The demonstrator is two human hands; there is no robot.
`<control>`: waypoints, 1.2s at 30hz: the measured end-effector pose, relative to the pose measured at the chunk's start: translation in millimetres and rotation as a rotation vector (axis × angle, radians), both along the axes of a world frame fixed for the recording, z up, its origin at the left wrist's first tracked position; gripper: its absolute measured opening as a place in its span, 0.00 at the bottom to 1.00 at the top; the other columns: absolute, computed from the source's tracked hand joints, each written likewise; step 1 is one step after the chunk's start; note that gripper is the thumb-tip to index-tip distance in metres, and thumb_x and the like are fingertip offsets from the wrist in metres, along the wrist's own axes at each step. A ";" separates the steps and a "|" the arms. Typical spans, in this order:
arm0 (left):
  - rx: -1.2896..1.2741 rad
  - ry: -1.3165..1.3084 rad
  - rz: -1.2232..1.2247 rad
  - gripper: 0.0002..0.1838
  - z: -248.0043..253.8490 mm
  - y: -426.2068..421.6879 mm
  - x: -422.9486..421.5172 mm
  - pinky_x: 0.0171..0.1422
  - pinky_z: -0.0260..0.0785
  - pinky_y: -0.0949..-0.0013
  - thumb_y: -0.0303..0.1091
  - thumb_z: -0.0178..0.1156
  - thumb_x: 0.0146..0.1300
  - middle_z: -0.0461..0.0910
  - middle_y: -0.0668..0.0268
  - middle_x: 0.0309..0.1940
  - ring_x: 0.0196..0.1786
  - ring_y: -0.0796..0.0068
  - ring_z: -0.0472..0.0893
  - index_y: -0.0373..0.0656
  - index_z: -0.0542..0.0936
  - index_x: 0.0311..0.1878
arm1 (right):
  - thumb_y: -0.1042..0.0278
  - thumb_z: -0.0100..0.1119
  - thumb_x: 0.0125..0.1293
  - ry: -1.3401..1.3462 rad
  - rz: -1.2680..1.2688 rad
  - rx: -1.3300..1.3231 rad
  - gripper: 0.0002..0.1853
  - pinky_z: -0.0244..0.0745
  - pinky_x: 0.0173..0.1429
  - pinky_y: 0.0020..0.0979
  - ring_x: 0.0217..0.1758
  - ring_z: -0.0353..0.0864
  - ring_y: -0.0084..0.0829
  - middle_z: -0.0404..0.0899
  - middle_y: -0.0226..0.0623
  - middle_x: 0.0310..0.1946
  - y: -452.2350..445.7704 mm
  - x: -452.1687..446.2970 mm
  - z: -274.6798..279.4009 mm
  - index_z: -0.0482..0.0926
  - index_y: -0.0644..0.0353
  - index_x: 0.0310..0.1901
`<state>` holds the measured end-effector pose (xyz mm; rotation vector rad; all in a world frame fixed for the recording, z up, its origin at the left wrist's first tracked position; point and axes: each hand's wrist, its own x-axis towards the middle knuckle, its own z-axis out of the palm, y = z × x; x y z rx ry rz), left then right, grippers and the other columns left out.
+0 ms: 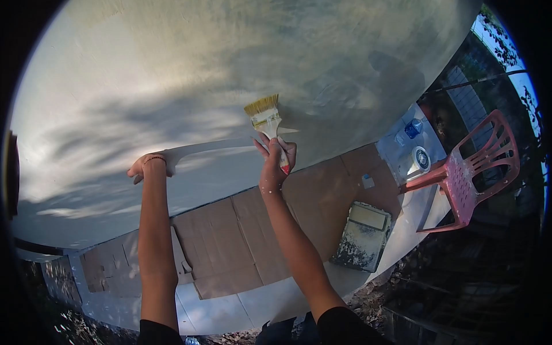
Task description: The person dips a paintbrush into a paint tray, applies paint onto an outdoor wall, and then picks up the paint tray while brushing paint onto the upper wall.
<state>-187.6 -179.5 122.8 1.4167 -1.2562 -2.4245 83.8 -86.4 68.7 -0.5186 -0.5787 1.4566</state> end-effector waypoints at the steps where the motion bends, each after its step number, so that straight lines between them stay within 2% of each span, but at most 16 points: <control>1: 0.000 0.003 -0.002 0.35 1.3 -0.1 0.8 0.82 0.37 0.44 0.62 0.32 0.67 0.38 0.74 0.82 0.82 0.62 0.44 0.73 0.48 0.79 | 0.75 0.55 0.68 -0.057 -0.052 -0.076 0.09 0.87 0.50 0.44 0.51 0.84 0.46 0.74 0.46 0.43 -5.4 -2.0 -41.2 0.66 0.64 0.46; 4: -0.002 -0.006 -0.018 0.35 6.2 -1.6 8.1 0.82 0.37 0.45 0.62 0.32 0.67 0.39 0.75 0.81 0.82 0.62 0.44 0.73 0.48 0.79 | 0.75 0.56 0.67 -0.102 -0.030 -0.594 0.12 0.87 0.53 0.42 0.49 0.84 0.46 0.75 0.51 0.47 -11.8 18.3 -134.5 0.65 0.67 0.48; 6: 0.053 0.037 -0.004 0.35 4.1 0.7 2.1 0.82 0.36 0.45 0.62 0.32 0.68 0.40 0.77 0.81 0.82 0.63 0.44 0.73 0.49 0.79 | 0.75 0.56 0.66 -0.122 -0.063 -0.808 0.14 0.86 0.55 0.41 0.48 0.83 0.45 0.75 0.52 0.47 -1.8 21.9 -156.9 0.65 0.69 0.49; 8: 0.147 0.134 0.075 0.35 -10.9 0.1 -17.4 0.82 0.35 0.44 0.61 0.31 0.68 0.42 0.80 0.81 0.82 0.64 0.44 0.71 0.50 0.79 | 0.75 0.56 0.66 -0.034 0.023 -0.679 0.14 0.87 0.54 0.41 0.49 0.83 0.45 0.73 0.52 0.48 4.8 11.1 -119.7 0.63 0.66 0.49; 9: 0.206 0.204 0.142 0.35 -38.0 -2.8 -47.1 0.82 0.35 0.44 0.60 0.31 0.69 0.43 0.81 0.81 0.82 0.65 0.43 0.69 0.51 0.79 | 0.75 0.56 0.66 0.006 0.060 -0.624 0.14 0.87 0.54 0.41 0.49 0.83 0.45 0.72 0.53 0.48 7.3 7.8 -85.2 0.62 0.64 0.48; 11: 0.152 0.165 0.129 0.35 -35.9 -0.5 -45.7 0.82 0.35 0.44 0.60 0.31 0.69 0.43 0.80 0.81 0.82 0.65 0.43 0.69 0.51 0.79 | 0.75 0.56 0.67 0.070 0.063 -0.495 0.13 0.84 0.58 0.38 0.46 0.82 0.42 0.72 0.52 0.46 1.9 -5.8 26.3 0.63 0.64 0.47; 14: 0.102 0.119 0.087 0.35 -27.3 1.5 -28.3 0.82 0.35 0.44 0.60 0.31 0.69 0.43 0.80 0.81 0.82 0.65 0.43 0.69 0.51 0.79 | 0.74 0.54 0.69 0.221 0.140 0.117 0.10 0.82 0.60 0.44 0.50 0.83 0.44 0.75 0.48 0.44 -17.8 14.9 134.5 0.64 0.61 0.47; 17: 0.087 0.110 0.077 0.35 -24.8 -0.3 -26.4 0.82 0.35 0.44 0.60 0.32 0.69 0.43 0.80 0.81 0.82 0.64 0.43 0.69 0.50 0.79 | 0.73 0.53 0.70 0.260 0.102 0.309 0.09 0.82 0.59 0.47 0.52 0.84 0.47 0.76 0.45 0.43 -19.4 27.2 171.7 0.65 0.60 0.47; 20: 0.087 0.099 0.078 0.35 -23.3 1.6 -25.0 0.82 0.35 0.44 0.60 0.32 0.68 0.43 0.80 0.81 0.82 0.64 0.43 0.69 0.50 0.79 | 0.73 0.53 0.70 0.115 0.069 0.230 0.09 0.83 0.57 0.49 0.52 0.84 0.48 0.75 0.44 0.44 -6.0 8.9 107.2 0.64 0.60 0.46; 23: 0.088 0.096 0.080 0.35 -21.6 0.9 -26.2 0.82 0.35 0.44 0.60 0.32 0.68 0.43 0.79 0.81 0.82 0.64 0.43 0.70 0.50 0.79 | 0.74 0.52 0.70 -0.036 -0.011 -0.022 0.08 0.86 0.53 0.48 0.52 0.83 0.49 0.73 0.44 0.44 -17.3 -10.3 -29.9 0.63 0.62 0.44; 26: 0.075 0.095 0.065 0.35 -23.5 0.5 -22.1 0.82 0.35 0.44 0.60 0.32 0.68 0.43 0.79 0.81 0.82 0.64 0.43 0.70 0.50 0.79 | 0.72 0.54 0.69 -0.011 0.000 -0.698 0.11 0.88 0.51 0.42 0.46 0.85 0.47 0.74 0.49 0.46 -20.0 -1.2 -183.7 0.63 0.63 0.46; 29: 0.079 0.102 0.057 0.35 -21.1 0.2 -23.6 0.82 0.35 0.44 0.60 0.32 0.68 0.43 0.79 0.81 0.82 0.64 0.43 0.70 0.50 0.79 | 0.71 0.55 0.69 -0.107 -0.033 -0.800 0.16 0.86 0.55 0.41 0.50 0.84 0.43 0.74 0.54 0.52 -18.6 12.0 -189.5 0.66 0.72 0.52; 31: 0.068 0.102 0.061 0.35 -21.4 -1.9 -25.0 0.82 0.35 0.44 0.60 0.32 0.68 0.43 0.79 0.81 0.82 0.64 0.43 0.70 0.50 0.79 | 0.70 0.55 0.68 0.030 0.001 -0.716 0.14 0.86 0.55 0.34 0.49 0.83 0.41 0.72 0.51 0.48 -3.4 -1.8 -131.3 0.63 0.64 0.49; 33: 0.064 0.098 0.060 0.35 -22.1 0.6 -25.8 0.82 0.35 0.44 0.60 0.32 0.68 0.43 0.79 0.81 0.82 0.64 0.43 0.70 0.50 0.79 | 0.70 0.53 0.70 0.022 -0.016 -0.567 0.16 0.83 0.59 0.34 0.50 0.82 0.39 0.74 0.53 0.50 -2.5 -15.1 2.4 0.65 0.73 0.52; 34: 0.065 0.096 0.059 0.35 -22.8 -0.2 -25.6 0.82 0.35 0.44 0.60 0.32 0.68 0.43 0.79 0.81 0.82 0.64 0.43 0.70 0.50 0.79 | 0.71 0.52 0.70 0.116 -0.003 -0.466 0.16 0.82 0.60 0.34 0.49 0.82 0.38 0.74 0.51 0.49 -8.1 -12.6 56.6 0.65 0.73 0.52; 36: 0.063 0.091 0.053 0.35 -22.8 0.3 -23.4 0.82 0.35 0.44 0.60 0.32 0.68 0.43 0.78 0.81 0.82 0.64 0.43 0.70 0.50 0.79 | 0.69 0.52 0.71 0.239 0.019 -0.083 0.15 0.80 0.64 0.38 0.51 0.82 0.41 0.75 0.53 0.52 -18.1 -2.6 118.3 0.67 0.73 0.51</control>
